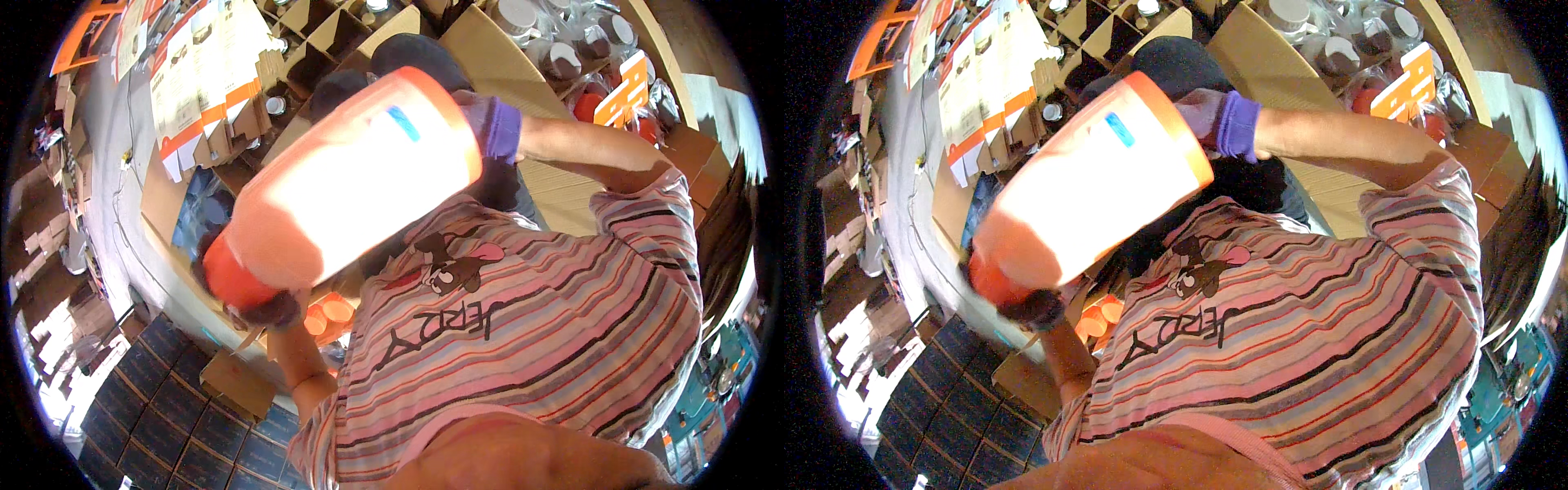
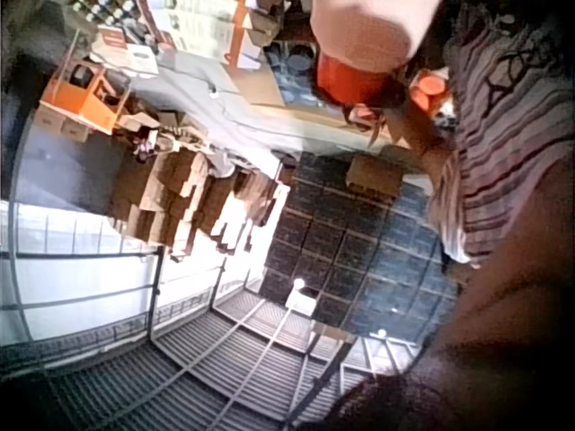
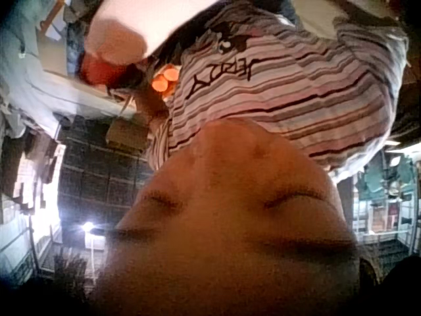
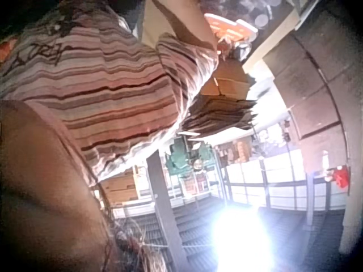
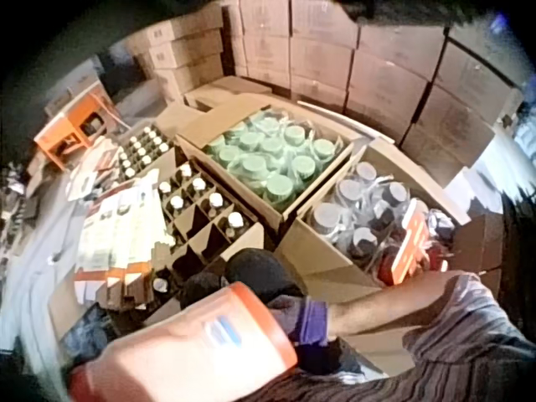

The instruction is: The person puts a plastic bottle into a plastic bag, inserts it into a cardboard box, and places the box into a larger container.

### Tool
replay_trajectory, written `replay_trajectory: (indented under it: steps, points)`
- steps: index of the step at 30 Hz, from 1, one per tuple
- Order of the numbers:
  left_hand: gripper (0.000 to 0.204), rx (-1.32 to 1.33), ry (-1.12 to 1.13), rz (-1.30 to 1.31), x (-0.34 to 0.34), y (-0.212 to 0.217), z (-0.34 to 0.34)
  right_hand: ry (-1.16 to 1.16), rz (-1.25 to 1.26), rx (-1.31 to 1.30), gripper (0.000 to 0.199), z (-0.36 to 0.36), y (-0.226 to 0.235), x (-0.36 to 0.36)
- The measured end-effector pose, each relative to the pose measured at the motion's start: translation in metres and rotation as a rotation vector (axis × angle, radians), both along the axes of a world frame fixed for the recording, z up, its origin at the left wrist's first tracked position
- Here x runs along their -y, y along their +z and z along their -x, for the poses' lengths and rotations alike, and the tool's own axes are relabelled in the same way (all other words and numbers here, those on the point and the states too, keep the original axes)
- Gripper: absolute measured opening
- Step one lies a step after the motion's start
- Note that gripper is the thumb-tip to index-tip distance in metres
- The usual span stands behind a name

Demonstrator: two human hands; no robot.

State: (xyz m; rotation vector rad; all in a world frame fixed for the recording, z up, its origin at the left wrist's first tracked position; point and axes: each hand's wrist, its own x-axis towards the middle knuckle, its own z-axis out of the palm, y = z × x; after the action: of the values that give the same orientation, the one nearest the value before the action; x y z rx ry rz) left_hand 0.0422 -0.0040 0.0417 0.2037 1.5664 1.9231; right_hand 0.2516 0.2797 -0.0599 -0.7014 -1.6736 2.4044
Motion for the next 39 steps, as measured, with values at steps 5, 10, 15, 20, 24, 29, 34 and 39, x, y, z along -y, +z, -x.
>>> replay_trajectory:
  steps: [5, 10, 15, 20, 24, 29, 34, 39]
  points:
    - [0.070, 0.181, -0.358, -0.301, -0.015, 0.057, 0.030, -0.044, -1.254, -0.578, 0.026, -0.022, 0.094, -0.043]
    - [0.078, 0.581, -0.447, -0.432, 0.026, 0.013, 0.062, 0.078, -1.724, -0.819, 0.024, -0.024, 0.098, -0.048]
    - [0.070, 0.171, -0.154, -0.231, 0.035, 0.001, 0.044, -0.100, -1.272, -0.594, 0.030, -0.023, 0.068, -0.029]
    - [0.070, -0.457, -0.249, -0.152, -0.011, 0.042, 0.009, -0.019, -0.348, -0.315, 0.032, -0.014, 0.040, -0.013]
    - [0.068, -0.420, -0.050, -0.089, 0.016, 0.054, 0.012, 0.016, 0.264, 0.016, 0.035, -0.014, 0.024, 0.002]
    - [0.066, -0.464, 0.061, 0.028, 0.042, 0.042, 0.029, 0.091, -0.092, 0.148, 0.031, 0.006, 0.046, -0.020]
    - [0.064, -0.428, 0.114, 0.099, 0.061, 0.010, 0.050, 0.454, -1.114, 0.361, 0.044, 0.002, 0.027, -0.001]
    - [0.054, 0.007, 0.387, -0.046, 0.042, 0.001, 0.041, 0.356, -0.972, 0.229, 0.031, 0.016, 0.016, 0.014]
